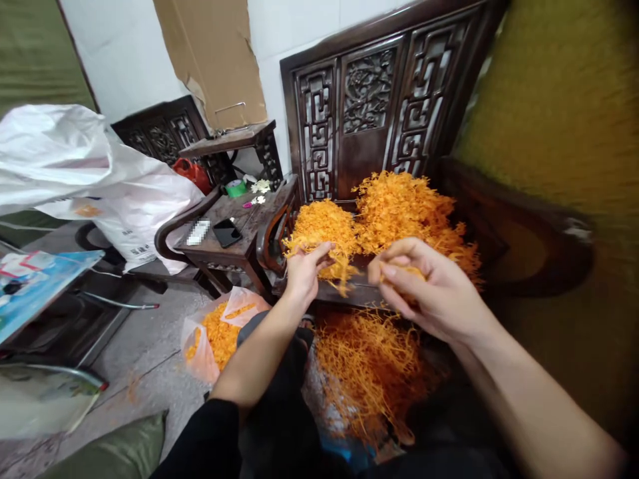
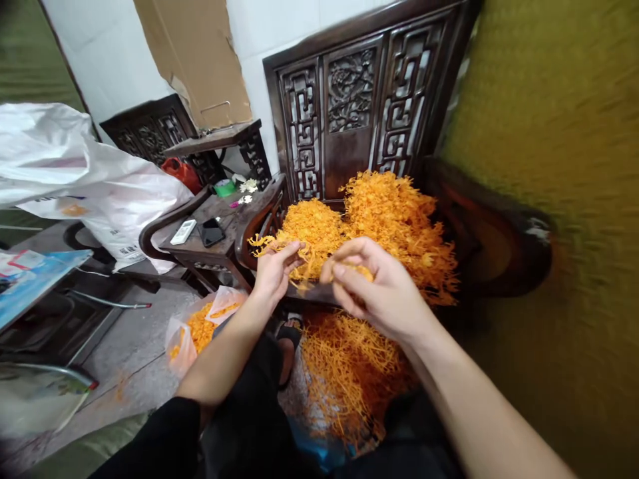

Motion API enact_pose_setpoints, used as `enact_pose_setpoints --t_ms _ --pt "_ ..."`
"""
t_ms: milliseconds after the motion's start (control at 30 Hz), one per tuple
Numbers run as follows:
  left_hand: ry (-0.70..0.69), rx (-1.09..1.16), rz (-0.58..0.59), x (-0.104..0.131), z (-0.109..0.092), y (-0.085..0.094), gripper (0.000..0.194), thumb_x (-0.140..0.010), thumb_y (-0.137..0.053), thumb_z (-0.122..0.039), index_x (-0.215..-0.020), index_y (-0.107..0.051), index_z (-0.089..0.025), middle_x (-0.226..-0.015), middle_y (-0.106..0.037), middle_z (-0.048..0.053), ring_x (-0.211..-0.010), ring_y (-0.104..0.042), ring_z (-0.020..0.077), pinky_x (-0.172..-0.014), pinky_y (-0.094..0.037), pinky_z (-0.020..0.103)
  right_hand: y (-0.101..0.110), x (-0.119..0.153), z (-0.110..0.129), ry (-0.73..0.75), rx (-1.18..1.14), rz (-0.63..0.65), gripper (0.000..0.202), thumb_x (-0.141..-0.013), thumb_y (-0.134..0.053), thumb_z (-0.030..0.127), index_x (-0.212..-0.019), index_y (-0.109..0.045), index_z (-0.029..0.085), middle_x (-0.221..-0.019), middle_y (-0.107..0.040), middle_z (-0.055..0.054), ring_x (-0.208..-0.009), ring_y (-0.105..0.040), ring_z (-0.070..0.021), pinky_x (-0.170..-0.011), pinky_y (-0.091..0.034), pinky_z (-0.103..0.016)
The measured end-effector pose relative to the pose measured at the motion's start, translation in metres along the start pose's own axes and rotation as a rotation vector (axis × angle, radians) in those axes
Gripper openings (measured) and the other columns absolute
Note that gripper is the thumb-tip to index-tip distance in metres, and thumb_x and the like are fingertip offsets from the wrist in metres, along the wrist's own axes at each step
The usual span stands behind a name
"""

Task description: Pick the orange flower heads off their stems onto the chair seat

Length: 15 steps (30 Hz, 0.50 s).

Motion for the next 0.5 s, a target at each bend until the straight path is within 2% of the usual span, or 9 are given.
enact_pose_setpoints --t_ms 67,133,200,233,267,333,400,433,500 --pt "0.010 0.060 0.006 0.008 0.006 -0.010 0.032 -0.059 -0.093 -0.021 -0.080 -0.072 -0.010 -0.083 -0.078 0.008 -0.082 -0.074 0.0188 -0.075 -0.057 0.029 -0.047 0.017 -0.006 -0.102 -0.041 0.283 0.019 -0.097 -0.067 0.038 -0.109 -0.062 0.024 -0.080 -0.072 -0.001 -0.038 -0.044 -0.0048 -0.034 -0.025 -0.019" --pt "0.024 0.103 0.007 0.012 0.010 -0.016 0.024 -0.063 -0.090 -0.019 -0.078 -0.074 -0.009 -0.085 -0.079 0.009 -0.084 -0.075 0.0190 -0.081 -0.058 0.032 -0.089 0.039 -0.025 -0.231 -0.002 0.568 0.023 -0.100 -0.062 0.041 -0.108 -0.067 0.020 -0.078 -0.070 -0.002 -0.042 -0.050 -0.0062 -0.037 -0.033 -0.019" --pt "0.043 0.121 0.014 0.015 0.012 -0.021 0.019 -0.066 -0.087 -0.018 -0.077 -0.076 -0.009 -0.089 -0.080 0.010 -0.084 -0.075 0.0184 -0.087 -0.058 0.033 -0.103 0.043 -0.047 -0.269 0.114 0.663 0.030 -0.100 -0.060 0.045 -0.097 -0.070 0.017 -0.072 -0.067 -0.002 -0.048 -0.053 -0.0085 -0.044 -0.040 -0.022" --pt "0.054 0.119 0.016 0.017 0.014 -0.022 0.018 -0.067 -0.087 -0.018 -0.078 -0.077 -0.009 -0.091 -0.080 0.010 -0.085 -0.075 0.0179 -0.089 -0.058 0.034 -0.096 0.033 -0.056 -0.236 0.196 0.587 0.033 -0.099 -0.059 0.047 -0.091 -0.069 0.016 -0.067 -0.063 -0.001 -0.049 -0.053 -0.0093 -0.047 -0.042 -0.023" --pt "0.056 0.114 0.013 0.019 0.014 -0.023 0.018 -0.067 -0.087 -0.018 -0.080 -0.077 -0.009 -0.092 -0.080 0.010 -0.085 -0.075 0.0176 -0.090 -0.058 0.034 -0.079 0.017 -0.060 -0.171 0.282 0.431 0.036 -0.098 -0.059 0.049 -0.086 -0.068 0.017 -0.063 -0.060 0.000 -0.051 -0.052 -0.0102 -0.050 -0.042 -0.024" --pt "0.017 0.098 0.014 0.023 0.012 -0.025 0.023 -0.065 -0.089 -0.018 -0.083 -0.077 -0.011 -0.093 -0.080 0.008 -0.087 -0.075 0.0173 -0.091 -0.058 0.033 -0.028 -0.010 -0.052 -0.002 0.412 0.005 0.036 -0.094 -0.064 0.053 -0.083 -0.064 0.019 -0.067 -0.060 0.000 -0.059 -0.053 -0.0124 -0.055 -0.043 -0.026" --pt "-0.078 0.075 0.054 0.029 0.005 -0.029 0.026 -0.063 -0.091 -0.019 -0.082 -0.075 -0.013 -0.090 -0.079 0.005 -0.087 -0.075 0.0164 -0.090 -0.057 0.031 0.013 -0.019 -0.043 0.108 0.451 -0.291 0.038 -0.087 -0.072 0.056 -0.090 -0.061 0.020 -0.077 -0.063 -0.002 -0.067 -0.056 -0.0151 -0.060 -0.046 -0.028" --pt "-0.135 0.056 0.081 0.032 0.001 -0.032 0.025 -0.063 -0.091 -0.020 -0.080 -0.073 -0.014 -0.087 -0.078 0.004 -0.085 -0.074 0.0153 -0.089 -0.057 0.029 0.024 -0.021 -0.041 0.129 0.449 -0.355 0.041 -0.084 -0.074 0.059 -0.092 -0.060 0.021 -0.079 -0.064 -0.002 -0.069 -0.057 -0.0162 -0.060 -0.046 -0.028" --pt "-0.222 -0.007 0.121 0.037 -0.005 -0.036 0.025 -0.065 -0.091 -0.021 -0.074 -0.069 -0.015 -0.079 -0.075 0.000 -0.077 -0.071 0.0118 -0.081 -0.056 0.025 0.033 -0.024 -0.040 0.127 0.452 -0.373 0.046 -0.083 -0.073 0.064 -0.088 -0.058 0.021 -0.073 -0.062 -0.001 -0.066 -0.055 -0.0167 -0.058 -0.044 -0.028"
Point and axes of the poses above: each hand's wrist, its own x-axis away from the middle knuckle, its own y-axis out of the back of the hand, z = x × y, the point moved 10 cm from there along -x, towards the middle knuckle
